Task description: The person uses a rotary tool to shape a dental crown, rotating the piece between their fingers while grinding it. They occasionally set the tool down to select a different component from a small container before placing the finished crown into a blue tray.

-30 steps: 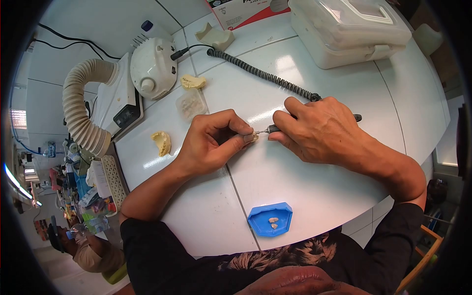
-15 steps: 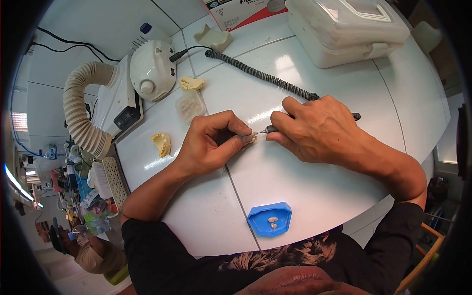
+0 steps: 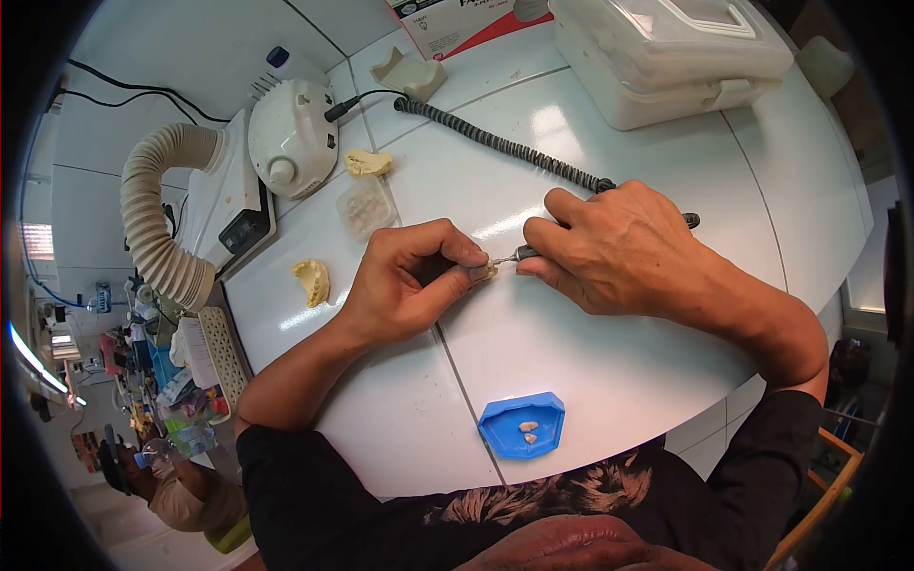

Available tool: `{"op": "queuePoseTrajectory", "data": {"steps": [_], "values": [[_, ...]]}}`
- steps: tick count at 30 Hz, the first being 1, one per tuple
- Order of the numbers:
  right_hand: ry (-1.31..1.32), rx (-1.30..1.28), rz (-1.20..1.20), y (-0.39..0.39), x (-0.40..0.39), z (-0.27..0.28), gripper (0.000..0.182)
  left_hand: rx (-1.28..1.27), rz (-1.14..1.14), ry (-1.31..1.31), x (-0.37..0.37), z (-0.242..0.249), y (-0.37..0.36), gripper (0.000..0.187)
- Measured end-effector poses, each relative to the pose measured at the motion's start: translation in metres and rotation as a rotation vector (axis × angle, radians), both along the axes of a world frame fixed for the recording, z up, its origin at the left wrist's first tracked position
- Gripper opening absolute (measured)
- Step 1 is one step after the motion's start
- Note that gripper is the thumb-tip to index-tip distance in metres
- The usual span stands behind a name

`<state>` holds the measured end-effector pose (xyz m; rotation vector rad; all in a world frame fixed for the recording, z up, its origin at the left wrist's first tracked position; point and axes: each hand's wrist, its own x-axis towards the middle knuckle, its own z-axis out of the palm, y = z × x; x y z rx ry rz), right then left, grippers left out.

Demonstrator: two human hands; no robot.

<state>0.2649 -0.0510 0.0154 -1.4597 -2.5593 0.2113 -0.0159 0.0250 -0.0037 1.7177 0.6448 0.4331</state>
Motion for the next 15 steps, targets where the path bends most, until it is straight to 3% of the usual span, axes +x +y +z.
{"op": "queuePoseTrajectory", "data": {"steps": [15], "values": [[0.043, 0.008, -0.026, -0.0006, -0.0005, 0.0017, 0.045, -0.01, 0.003, 0.005, -0.0009, 0.0, 0.0006, 0.01]]}}
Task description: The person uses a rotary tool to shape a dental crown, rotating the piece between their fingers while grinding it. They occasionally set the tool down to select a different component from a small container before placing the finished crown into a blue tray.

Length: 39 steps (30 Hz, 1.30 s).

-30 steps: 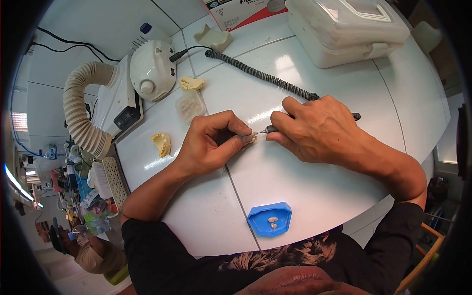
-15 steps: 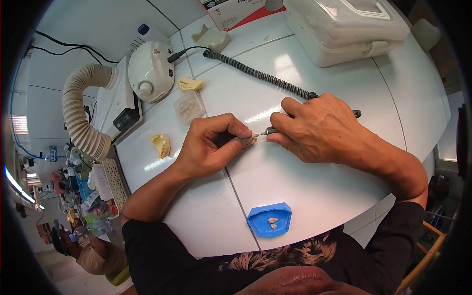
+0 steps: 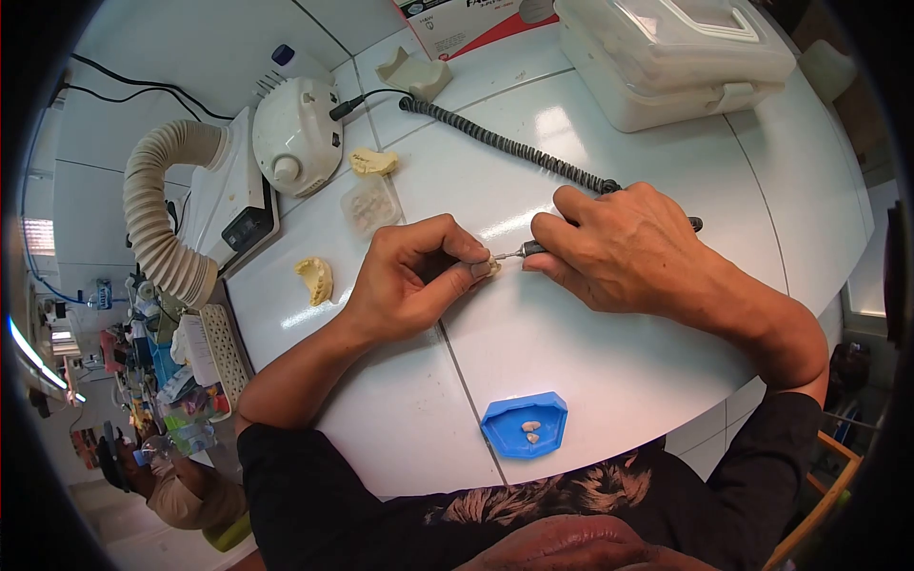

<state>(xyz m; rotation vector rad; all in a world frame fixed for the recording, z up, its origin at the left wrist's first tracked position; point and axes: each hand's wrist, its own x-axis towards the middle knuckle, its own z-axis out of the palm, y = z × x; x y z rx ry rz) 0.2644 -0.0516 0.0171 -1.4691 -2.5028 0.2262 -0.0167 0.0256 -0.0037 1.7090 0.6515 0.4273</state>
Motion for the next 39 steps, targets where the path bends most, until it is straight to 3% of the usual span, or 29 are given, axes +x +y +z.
{"op": "queuePoseTrajectory", "data": {"steps": [12, 15, 24, 25, 28, 32, 36, 39], "values": [[-0.003, 0.005, 0.02, 0.0, 0.0, -0.001, 0.044, 0.005, -0.007, -0.004, 0.001, 0.0, -0.001, 0.009], [-0.031, 0.012, 0.017, -0.001, 0.0, -0.002, 0.035, 0.005, -0.006, 0.001, 0.0, 0.0, -0.001, 0.01], [-0.024, 0.028, 0.027, 0.004, 0.003, 0.002, 0.033, 0.063, -0.015, 0.045, 0.002, -0.001, 0.001, 0.008], [-0.047, -0.065, -0.018, 0.007, 0.002, 0.01, 0.041, 0.039, 0.013, -0.018, 0.003, -0.003, 0.002, 0.008], [-0.048, 0.047, -0.069, 0.016, 0.009, 0.0, 0.044, 0.036, 0.087, -0.119, 0.005, -0.011, 0.008, 0.012], [0.004, 0.193, -0.181, 0.016, 0.006, -0.018, 0.049, 0.238, 0.15, -0.215, 0.008, 0.002, -0.005, 0.013], [-0.009, 0.27, -0.194, 0.008, 0.003, -0.018, 0.051, 0.81, -0.421, -0.221, 0.006, 0.063, -0.045, 0.016], [0.022, 0.236, -0.215, 0.009, 0.004, -0.018, 0.047, 0.965, -0.717, -0.082, 0.002, 0.075, -0.076, 0.016]]}}
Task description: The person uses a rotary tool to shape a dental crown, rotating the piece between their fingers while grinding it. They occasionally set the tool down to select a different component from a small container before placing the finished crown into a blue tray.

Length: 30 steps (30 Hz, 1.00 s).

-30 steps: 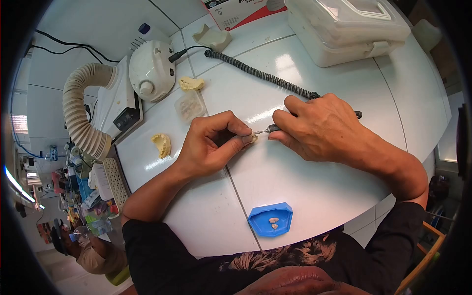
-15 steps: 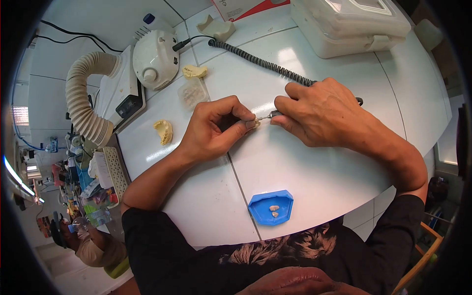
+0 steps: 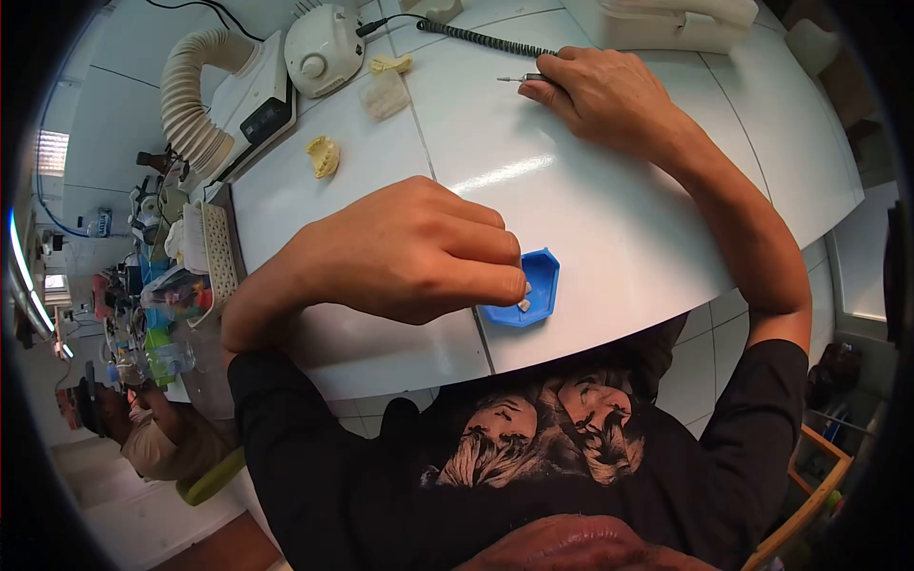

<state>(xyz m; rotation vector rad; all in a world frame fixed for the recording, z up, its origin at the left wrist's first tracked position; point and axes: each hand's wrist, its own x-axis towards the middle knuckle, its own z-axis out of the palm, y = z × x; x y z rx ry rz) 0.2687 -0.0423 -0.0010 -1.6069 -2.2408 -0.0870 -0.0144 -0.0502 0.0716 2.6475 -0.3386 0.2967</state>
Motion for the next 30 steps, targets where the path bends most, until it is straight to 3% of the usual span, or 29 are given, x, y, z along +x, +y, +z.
{"op": "queuePoseTrajectory", "data": {"steps": [6, 13, 19, 20, 24, 30], "values": [[-0.03, -0.026, -0.004, 0.002, 0.001, 0.002, 0.051, 0.239, -0.049, 0.145, -0.001, -0.023, -0.024, 0.018], [0.008, -0.082, 0.009, -0.002, -0.003, 0.016, 0.046, 0.158, -0.002, 0.046, -0.002, -0.014, -0.009, 0.014], [-0.028, -0.084, 0.001, -0.007, -0.005, 0.018, 0.044, 0.456, 0.898, 0.075, -0.025, 0.009, 0.055, 0.042], [-0.07, -0.056, 0.012, -0.006, -0.003, 0.014, 0.041, 0.401, 0.968, 0.196, -0.031, 0.008, 0.067, 0.059], [-0.099, -0.028, 0.032, -0.012, -0.008, 0.015, 0.033, 0.364, 1.1, 0.376, -0.045, -0.014, 0.095, 0.071], [-0.144, 0.08, 0.118, -0.011, -0.008, 0.01, 0.025, 0.296, 1.085, 0.405, -0.041, -0.024, 0.104, 0.058]]}}
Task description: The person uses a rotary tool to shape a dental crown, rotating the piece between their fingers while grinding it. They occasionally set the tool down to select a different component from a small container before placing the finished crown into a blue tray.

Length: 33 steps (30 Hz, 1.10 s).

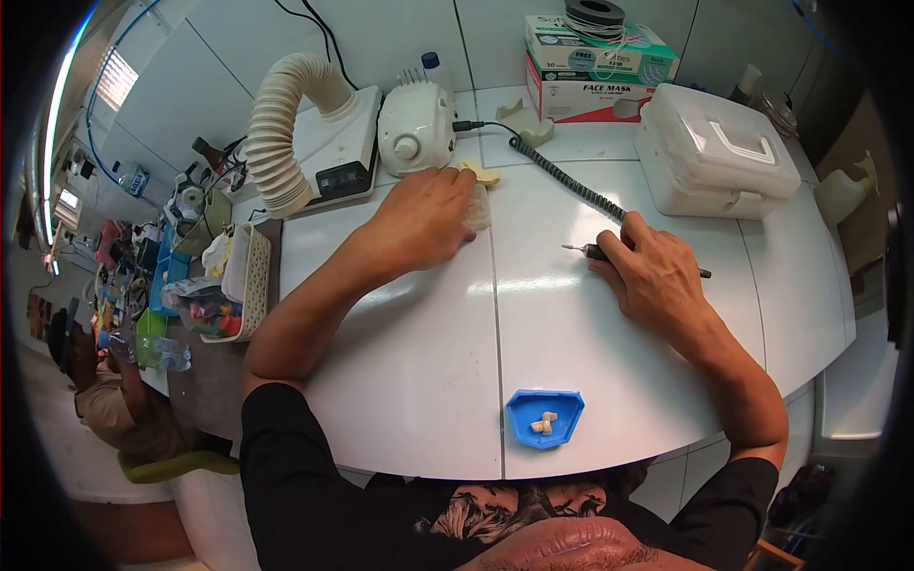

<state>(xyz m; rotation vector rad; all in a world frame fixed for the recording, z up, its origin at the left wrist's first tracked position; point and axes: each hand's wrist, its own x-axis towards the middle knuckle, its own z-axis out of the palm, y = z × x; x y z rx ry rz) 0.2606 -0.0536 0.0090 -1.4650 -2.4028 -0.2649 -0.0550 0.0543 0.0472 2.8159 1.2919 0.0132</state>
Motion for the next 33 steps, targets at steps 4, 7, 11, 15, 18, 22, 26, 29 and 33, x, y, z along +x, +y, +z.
{"op": "queuePoseTrajectory", "data": {"steps": [4, 7, 11, 15, 18, 22, 26, 29, 33], "values": [[0.046, 0.018, -0.012, 0.005, 0.004, -0.005, 0.024, -0.099, -0.114, -0.009, 0.018, 0.01, -0.026, 0.056], [0.08, 0.011, -0.048, 0.007, 0.005, -0.006, 0.025, -0.112, -0.255, -0.125, 0.034, -0.006, -0.044, 0.058], [0.084, 0.036, 0.012, 0.012, 0.012, -0.009, 0.026, -0.06, -0.371, -0.355, 0.043, -0.034, -0.042, 0.067], [0.092, -0.058, 0.024, 0.009, 0.011, 0.001, 0.03, -0.07, -0.411, -0.47, 0.044, -0.046, -0.034, 0.07], [0.071, -0.048, 0.034, 0.01, 0.015, -0.001, 0.035, -0.095, -0.421, -0.49, 0.043, -0.048, -0.033, 0.069], [0.145, 0.048, 0.172, 0.009, 0.009, -0.006, 0.048, -0.092, -0.434, -0.514, 0.043, -0.053, -0.03, 0.068], [0.153, 0.135, 0.319, 0.009, -0.007, -0.007, 0.059, -0.139, -0.439, -0.546, 0.041, -0.052, -0.03, 0.068], [0.141, 0.103, 0.328, 0.006, -0.014, -0.011, 0.056, -0.123, -0.451, -0.569, 0.041, -0.056, -0.03, 0.069], [0.129, 0.094, 0.324, 0.003, -0.014, -0.01, 0.052, -0.113, -0.46, -0.562, 0.042, -0.058, -0.03, 0.069]]}}
